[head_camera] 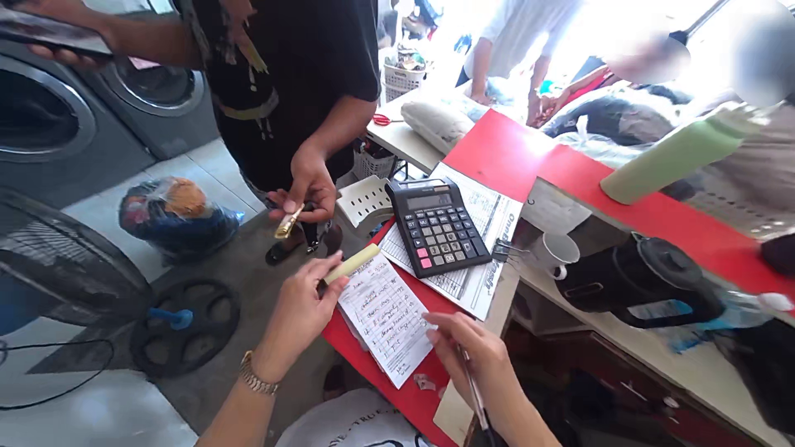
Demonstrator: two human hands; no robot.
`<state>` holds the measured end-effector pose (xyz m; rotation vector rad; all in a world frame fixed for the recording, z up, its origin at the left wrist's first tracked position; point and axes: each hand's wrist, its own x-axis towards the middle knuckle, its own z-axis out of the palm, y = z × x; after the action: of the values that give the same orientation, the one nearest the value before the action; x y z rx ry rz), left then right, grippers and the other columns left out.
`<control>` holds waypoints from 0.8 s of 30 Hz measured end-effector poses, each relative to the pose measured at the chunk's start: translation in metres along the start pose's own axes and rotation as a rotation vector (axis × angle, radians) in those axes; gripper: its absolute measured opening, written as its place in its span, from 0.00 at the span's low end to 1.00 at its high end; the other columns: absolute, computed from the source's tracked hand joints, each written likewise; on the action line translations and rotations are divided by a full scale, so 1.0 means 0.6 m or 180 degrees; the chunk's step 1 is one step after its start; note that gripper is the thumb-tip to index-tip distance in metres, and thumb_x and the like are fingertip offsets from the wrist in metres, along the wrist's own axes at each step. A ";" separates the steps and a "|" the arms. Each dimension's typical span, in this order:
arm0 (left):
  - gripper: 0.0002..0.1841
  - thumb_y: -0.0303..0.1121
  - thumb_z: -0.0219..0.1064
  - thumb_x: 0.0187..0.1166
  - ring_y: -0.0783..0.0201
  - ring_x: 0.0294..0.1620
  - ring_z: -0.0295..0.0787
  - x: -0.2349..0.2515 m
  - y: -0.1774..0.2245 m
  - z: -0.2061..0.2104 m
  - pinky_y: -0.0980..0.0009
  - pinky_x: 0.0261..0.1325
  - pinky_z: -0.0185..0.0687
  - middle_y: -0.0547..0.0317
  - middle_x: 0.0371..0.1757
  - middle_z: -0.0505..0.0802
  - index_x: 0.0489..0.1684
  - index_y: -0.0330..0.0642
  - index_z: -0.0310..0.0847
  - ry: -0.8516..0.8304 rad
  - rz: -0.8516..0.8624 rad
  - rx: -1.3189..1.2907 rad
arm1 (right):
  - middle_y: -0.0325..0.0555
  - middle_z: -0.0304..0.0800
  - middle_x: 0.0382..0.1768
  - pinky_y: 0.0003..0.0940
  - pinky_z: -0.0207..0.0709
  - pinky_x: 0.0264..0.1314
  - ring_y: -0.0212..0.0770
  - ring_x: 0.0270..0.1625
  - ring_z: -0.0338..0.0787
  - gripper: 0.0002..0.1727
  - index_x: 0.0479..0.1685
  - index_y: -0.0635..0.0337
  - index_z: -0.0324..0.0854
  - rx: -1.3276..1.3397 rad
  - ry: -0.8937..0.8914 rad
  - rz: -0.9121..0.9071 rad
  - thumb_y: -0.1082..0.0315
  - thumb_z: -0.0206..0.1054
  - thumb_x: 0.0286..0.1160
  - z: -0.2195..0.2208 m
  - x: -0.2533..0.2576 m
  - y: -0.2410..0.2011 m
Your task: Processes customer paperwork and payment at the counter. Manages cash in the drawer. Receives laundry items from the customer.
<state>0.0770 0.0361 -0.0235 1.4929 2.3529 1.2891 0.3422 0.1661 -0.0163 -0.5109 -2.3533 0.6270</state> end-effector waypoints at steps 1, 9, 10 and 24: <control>0.21 0.41 0.68 0.82 0.57 0.61 0.91 0.003 0.000 0.002 0.58 0.66 0.86 0.50 0.62 0.93 0.69 0.42 0.87 -0.0043 -0.0083 -0.0135 | 0.35 0.90 0.34 0.23 0.82 0.39 0.27 0.35 0.86 0.16 0.57 0.51 0.91 -0.0184 -0.0030 -0.0082 0.55 0.64 0.85 0.004 -0.003 -0.001; 0.24 0.39 0.74 0.77 0.64 0.52 0.92 -0.022 -0.034 -0.041 0.66 0.56 0.90 0.48 0.57 0.91 0.66 0.32 0.79 0.1220 -0.0181 -0.0587 | 0.34 0.87 0.33 0.24 0.81 0.40 0.30 0.38 0.86 0.12 0.48 0.44 0.93 -0.0344 -0.0175 -0.0325 0.52 0.66 0.82 -0.002 -0.014 0.019; 0.27 0.37 0.76 0.75 0.63 0.54 0.91 -0.018 -0.036 -0.045 0.66 0.60 0.89 0.46 0.57 0.90 0.67 0.29 0.75 0.1494 0.0006 -0.0531 | 0.34 0.87 0.33 0.22 0.81 0.40 0.28 0.38 0.86 0.12 0.48 0.45 0.93 -0.0184 -0.0143 -0.0318 0.53 0.67 0.83 -0.008 -0.011 0.018; 0.06 0.24 0.68 0.80 0.57 0.62 0.86 0.030 -0.060 -0.070 0.61 0.66 0.84 0.49 0.57 0.89 0.49 0.36 0.86 0.2014 0.1389 -0.0124 | 0.42 0.91 0.34 0.28 0.83 0.37 0.31 0.33 0.86 0.13 0.52 0.53 0.94 -0.0552 0.0896 0.0115 0.66 0.64 0.81 -0.097 0.077 0.099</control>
<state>0.0226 0.0182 -0.0146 1.8727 2.3615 2.1740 0.3595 0.2553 0.0129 -0.6739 -2.1437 0.3422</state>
